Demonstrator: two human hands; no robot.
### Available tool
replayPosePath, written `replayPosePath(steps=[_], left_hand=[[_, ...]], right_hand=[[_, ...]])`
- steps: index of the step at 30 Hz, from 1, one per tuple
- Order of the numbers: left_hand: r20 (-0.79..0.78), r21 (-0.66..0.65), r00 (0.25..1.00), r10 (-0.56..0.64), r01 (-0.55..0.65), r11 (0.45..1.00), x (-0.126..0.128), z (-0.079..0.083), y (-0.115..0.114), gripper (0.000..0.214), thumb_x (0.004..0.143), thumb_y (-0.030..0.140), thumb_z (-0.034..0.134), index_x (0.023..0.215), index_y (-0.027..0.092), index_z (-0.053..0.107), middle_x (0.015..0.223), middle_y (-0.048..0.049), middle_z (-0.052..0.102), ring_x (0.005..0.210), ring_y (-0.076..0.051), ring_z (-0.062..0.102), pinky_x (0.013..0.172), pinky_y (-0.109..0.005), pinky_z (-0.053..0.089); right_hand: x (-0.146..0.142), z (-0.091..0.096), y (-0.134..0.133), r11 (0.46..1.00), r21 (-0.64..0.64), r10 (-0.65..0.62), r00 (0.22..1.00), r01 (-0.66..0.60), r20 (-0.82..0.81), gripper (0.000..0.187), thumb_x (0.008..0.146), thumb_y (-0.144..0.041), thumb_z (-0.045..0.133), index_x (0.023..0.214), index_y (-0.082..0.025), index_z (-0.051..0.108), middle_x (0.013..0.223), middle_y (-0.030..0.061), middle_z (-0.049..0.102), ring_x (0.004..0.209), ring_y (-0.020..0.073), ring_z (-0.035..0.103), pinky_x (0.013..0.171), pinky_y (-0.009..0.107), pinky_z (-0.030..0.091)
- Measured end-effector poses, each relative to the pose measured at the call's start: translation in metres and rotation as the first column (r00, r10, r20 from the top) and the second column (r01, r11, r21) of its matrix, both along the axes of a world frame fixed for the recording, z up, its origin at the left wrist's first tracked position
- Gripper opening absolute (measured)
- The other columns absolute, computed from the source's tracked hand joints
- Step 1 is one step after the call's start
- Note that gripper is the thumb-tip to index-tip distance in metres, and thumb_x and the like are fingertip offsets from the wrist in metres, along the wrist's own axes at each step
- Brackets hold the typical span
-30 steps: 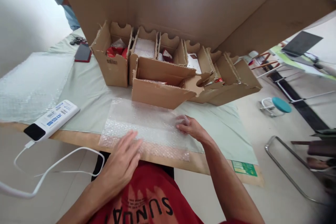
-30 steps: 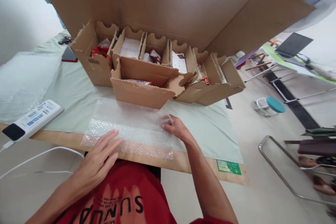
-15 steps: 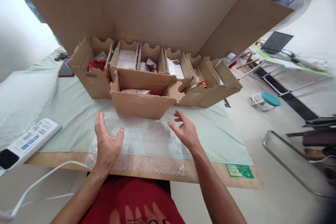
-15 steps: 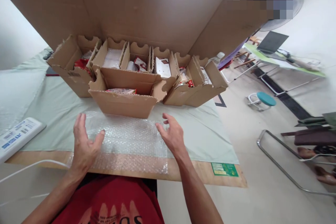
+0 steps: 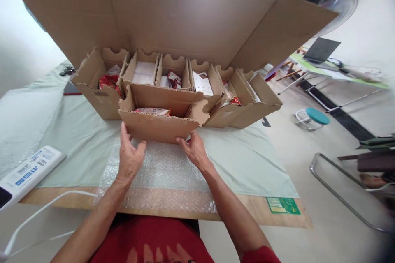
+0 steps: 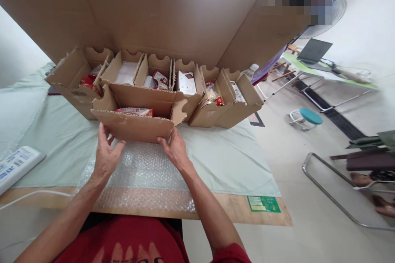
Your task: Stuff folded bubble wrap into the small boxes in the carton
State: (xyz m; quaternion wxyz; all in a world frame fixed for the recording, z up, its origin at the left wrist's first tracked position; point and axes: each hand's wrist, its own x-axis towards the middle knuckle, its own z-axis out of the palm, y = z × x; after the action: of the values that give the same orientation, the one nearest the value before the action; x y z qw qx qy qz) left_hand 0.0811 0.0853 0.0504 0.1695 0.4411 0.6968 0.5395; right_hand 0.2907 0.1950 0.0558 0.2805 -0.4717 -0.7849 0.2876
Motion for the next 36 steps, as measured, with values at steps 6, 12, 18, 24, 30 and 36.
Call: replayPosePath(steps=[6,12,18,24,30,36], left_hand=[[-0.247,0.012,0.959,0.138,-0.139,0.99,0.017,-0.001,-0.042,0.085,0.092,0.03,0.058,0.164,0.017,0.014,0.167,-0.0224,0.027,0.156,-0.035,0.028,0.125,-0.056,0.028],[-0.573,-0.346,0.771,-0.278,0.08,0.935,0.026,-0.028,-0.064,0.057,0.099,0.039,0.047,0.149,0.012,0.049,0.158,-0.0263,0.044,0.151,-0.042,0.036,0.122,-0.068,0.022],[-0.654,-0.382,0.719,-0.237,-0.043,0.923,-0.017,-0.038,-0.088,0.061,0.101,0.047,0.041,0.152,0.015,0.049,0.162,-0.0243,0.04,0.155,-0.043,0.027,0.121,-0.07,0.019],[-0.656,-0.347,0.729,-0.194,-0.063,0.936,-0.008,-0.031,-0.089,0.062,0.101,0.046,0.039,0.148,0.008,0.052,0.163,-0.029,0.036,0.156,-0.043,0.025,0.122,-0.069,0.017],[-0.659,-0.444,0.634,-0.405,0.106,0.89,-0.002,-0.033,-0.077,0.061,0.1,0.046,0.042,0.15,0.012,0.052,0.162,-0.0243,0.04,0.153,-0.041,0.033,0.123,-0.065,0.019],[-0.709,-0.412,0.573,-0.411,0.136,0.901,-0.021,-0.034,-0.104,0.063,0.101,0.05,0.039,0.148,0.01,0.053,0.161,-0.0267,0.04,0.153,-0.042,0.033,0.123,-0.064,0.021]], right_hand=[[0.033,0.002,-0.036,0.993,0.111,-0.041,0.998,0.036,0.047,0.049,0.097,-0.037,0.052,0.142,-0.016,0.055,0.137,0.0186,0.065,0.123,0.0331,0.062,0.104,0.054,0.05],[-0.005,-0.013,-0.085,0.933,0.056,0.311,0.877,-0.354,0.366,0.057,0.097,-0.041,0.06,0.149,-0.018,0.053,0.158,0.0168,0.049,0.146,0.0361,0.043,0.116,0.057,0.04],[0.051,-0.036,-0.087,0.982,0.119,0.068,0.857,-0.148,0.51,0.059,0.102,-0.043,0.052,0.156,-0.02,0.044,0.164,0.0157,0.041,0.151,0.0366,0.037,0.12,0.058,0.032],[0.07,-0.026,-0.096,0.977,0.212,-0.123,0.855,0.015,0.504,0.057,0.104,-0.041,0.045,0.153,-0.013,0.046,0.162,0.0197,0.043,0.151,0.0381,0.036,0.119,0.059,0.03],[0.025,-0.021,-0.101,0.948,0.029,0.262,0.827,-0.317,0.497,0.058,0.1,-0.041,0.056,0.154,-0.02,0.048,0.166,0.0135,0.039,0.154,0.0334,0.034,0.123,0.054,0.027],[0.098,-0.015,-0.123,0.973,0.082,0.138,0.831,-0.216,0.54,0.068,0.099,-0.051,0.056,0.156,-0.015,0.044,0.163,0.019,0.041,0.151,0.0364,0.037,0.121,0.056,0.031]])
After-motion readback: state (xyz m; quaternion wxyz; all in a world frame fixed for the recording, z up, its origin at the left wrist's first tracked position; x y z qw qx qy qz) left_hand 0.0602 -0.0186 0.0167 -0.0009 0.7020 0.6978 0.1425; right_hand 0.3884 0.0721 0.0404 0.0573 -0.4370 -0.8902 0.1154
